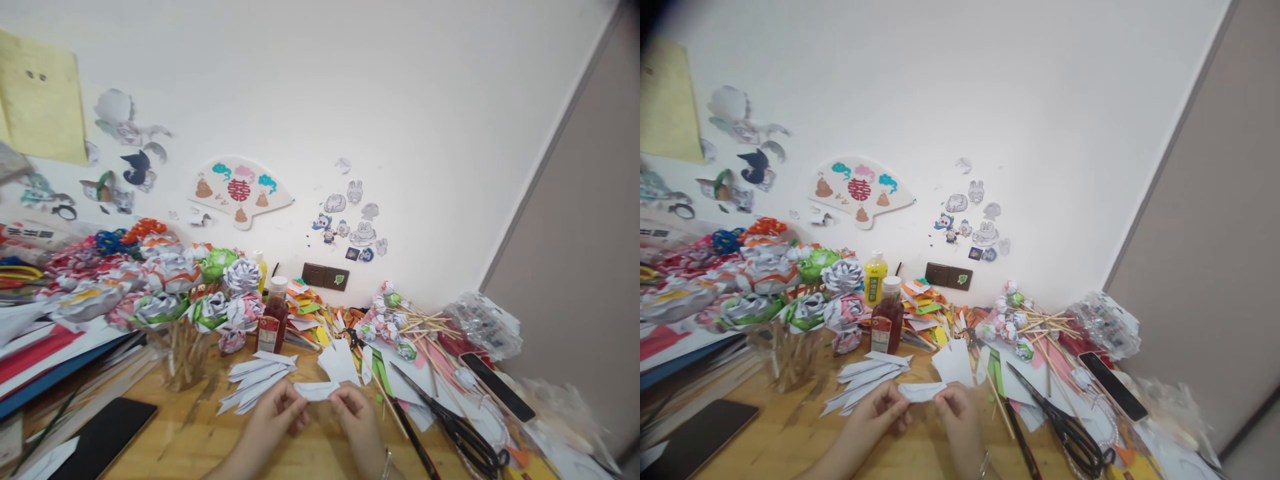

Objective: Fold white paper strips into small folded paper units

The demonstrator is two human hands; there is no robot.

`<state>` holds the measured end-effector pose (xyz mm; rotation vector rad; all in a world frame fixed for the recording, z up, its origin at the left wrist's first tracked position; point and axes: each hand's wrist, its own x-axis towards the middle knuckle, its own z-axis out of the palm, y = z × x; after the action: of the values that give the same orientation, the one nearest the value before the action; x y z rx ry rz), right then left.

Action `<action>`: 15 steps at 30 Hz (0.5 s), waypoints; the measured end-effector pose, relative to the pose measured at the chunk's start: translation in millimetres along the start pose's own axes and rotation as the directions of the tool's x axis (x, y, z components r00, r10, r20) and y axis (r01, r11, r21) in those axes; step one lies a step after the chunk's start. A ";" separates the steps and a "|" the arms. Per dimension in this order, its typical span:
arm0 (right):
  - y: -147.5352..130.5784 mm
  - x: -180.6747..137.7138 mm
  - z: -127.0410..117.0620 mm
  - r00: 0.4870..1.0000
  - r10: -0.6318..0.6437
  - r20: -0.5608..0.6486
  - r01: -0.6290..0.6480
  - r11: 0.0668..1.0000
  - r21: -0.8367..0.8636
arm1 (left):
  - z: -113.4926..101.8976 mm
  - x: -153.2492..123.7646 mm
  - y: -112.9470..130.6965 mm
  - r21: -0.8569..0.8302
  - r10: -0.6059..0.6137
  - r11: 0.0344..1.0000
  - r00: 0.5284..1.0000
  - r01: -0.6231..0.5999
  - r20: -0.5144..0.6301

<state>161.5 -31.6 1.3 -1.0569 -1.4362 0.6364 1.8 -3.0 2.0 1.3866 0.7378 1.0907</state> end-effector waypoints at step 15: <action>-10.6 -6.1 -2.2 0.989 -0.029 0.144 0.054 0.983 -0.174 | -2.5 1.6 -3.1 0.004 0.001 1.000 1.000 -0.001 0.022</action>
<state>160.5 -42.0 8.0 -1.1351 -1.6583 0.5696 0.6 -0.2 -1.0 1.4007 0.7231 1.0737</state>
